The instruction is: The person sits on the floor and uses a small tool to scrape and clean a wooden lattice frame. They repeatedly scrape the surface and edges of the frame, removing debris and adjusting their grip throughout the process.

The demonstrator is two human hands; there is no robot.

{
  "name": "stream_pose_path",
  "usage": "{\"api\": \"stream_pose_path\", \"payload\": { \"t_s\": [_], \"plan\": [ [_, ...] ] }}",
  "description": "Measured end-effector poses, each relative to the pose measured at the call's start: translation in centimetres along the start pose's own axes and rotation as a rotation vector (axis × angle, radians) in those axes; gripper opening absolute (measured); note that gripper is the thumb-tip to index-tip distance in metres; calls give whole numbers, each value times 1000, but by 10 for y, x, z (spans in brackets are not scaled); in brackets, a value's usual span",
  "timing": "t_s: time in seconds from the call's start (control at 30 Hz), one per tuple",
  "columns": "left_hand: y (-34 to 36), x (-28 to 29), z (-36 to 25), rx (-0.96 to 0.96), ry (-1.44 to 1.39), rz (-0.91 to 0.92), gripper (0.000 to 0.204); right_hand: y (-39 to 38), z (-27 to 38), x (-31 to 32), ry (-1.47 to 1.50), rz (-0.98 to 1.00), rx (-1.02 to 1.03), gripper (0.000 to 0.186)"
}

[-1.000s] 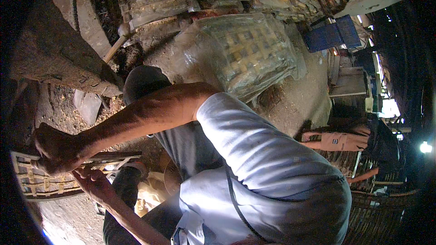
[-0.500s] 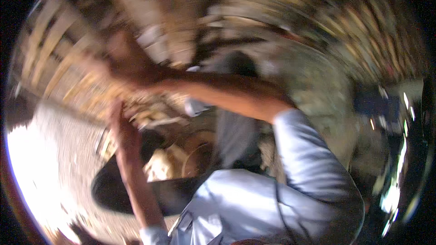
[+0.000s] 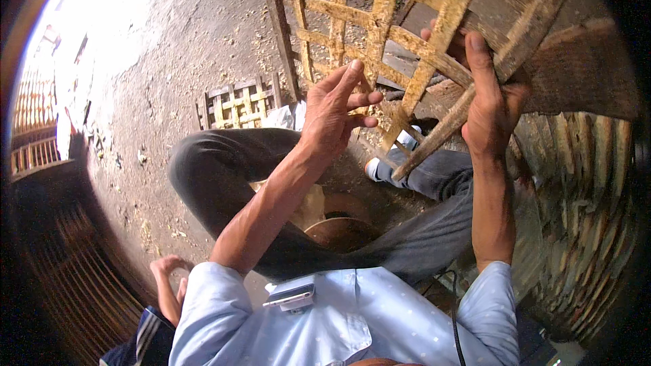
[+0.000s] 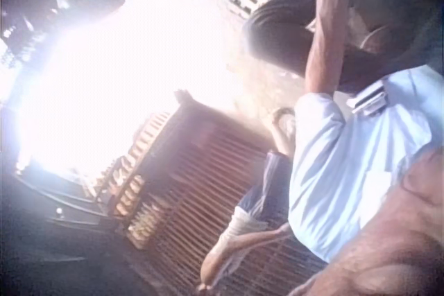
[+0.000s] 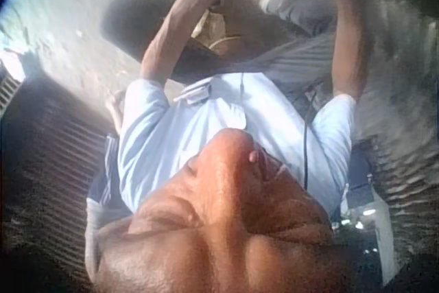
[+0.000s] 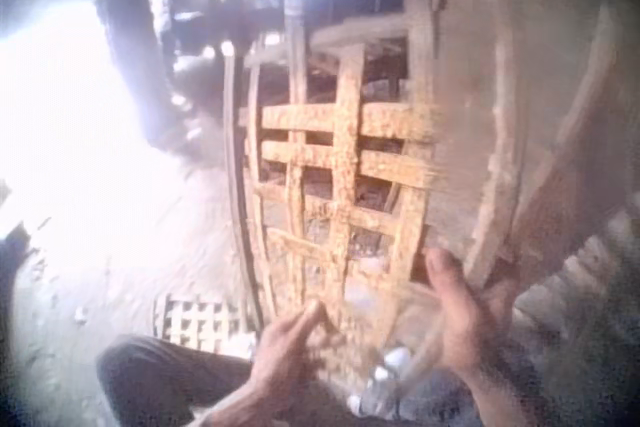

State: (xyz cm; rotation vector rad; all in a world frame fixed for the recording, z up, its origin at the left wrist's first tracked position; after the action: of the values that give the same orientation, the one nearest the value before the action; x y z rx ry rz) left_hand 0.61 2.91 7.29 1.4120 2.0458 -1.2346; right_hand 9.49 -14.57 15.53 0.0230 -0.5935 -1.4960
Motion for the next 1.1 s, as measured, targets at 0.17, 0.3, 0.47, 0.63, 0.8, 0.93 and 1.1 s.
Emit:
{"api": "stream_pose_path", "payload": {
  "t_s": [0.17, 0.3, 0.47, 0.63, 0.8, 0.93, 1.1],
  "plan": [
    [10, 10, 4, 13, -341, 28, 32, -7, 9, -2, 39, 49, -5, 34],
    [5, 11, 1, -11, -373, 81, 28, -5, 26, -5, 141, 29, -228, 38],
    [8, 8, 1, -74, -296, 176, 23, 0, 30, -3, 228, 75, -187, 40],
    [2, 1, 0, -35, -240, 102, 22, -1, 30, -2, 193, 73, -186, 39],
    [0, -2, -2, 11, -173, 49, 24, -4, 31, -1, 164, 61, -156, 39],
    [-2, -5, -14, -6, 39, 55, 24, -2, 30, 3, 210, 33, -193, 39],
    [15, 24, -38, -371, 193, -47, 35, 2, 28, 4, 196, -18, -151, 35]
  ]
}}
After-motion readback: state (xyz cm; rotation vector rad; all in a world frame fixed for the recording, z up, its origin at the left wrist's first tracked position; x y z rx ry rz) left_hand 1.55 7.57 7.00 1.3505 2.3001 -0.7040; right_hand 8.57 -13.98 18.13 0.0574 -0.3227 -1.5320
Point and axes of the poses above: each hand's wrist, its own y-axis towards the middle knuckle, its own x-axis out of the back of the hand, z = x × y, the point moved 1 cm from there along y, towards the middle knuckle, and after that the axes turned 13 degrees about -y, right-handed, at the moved point
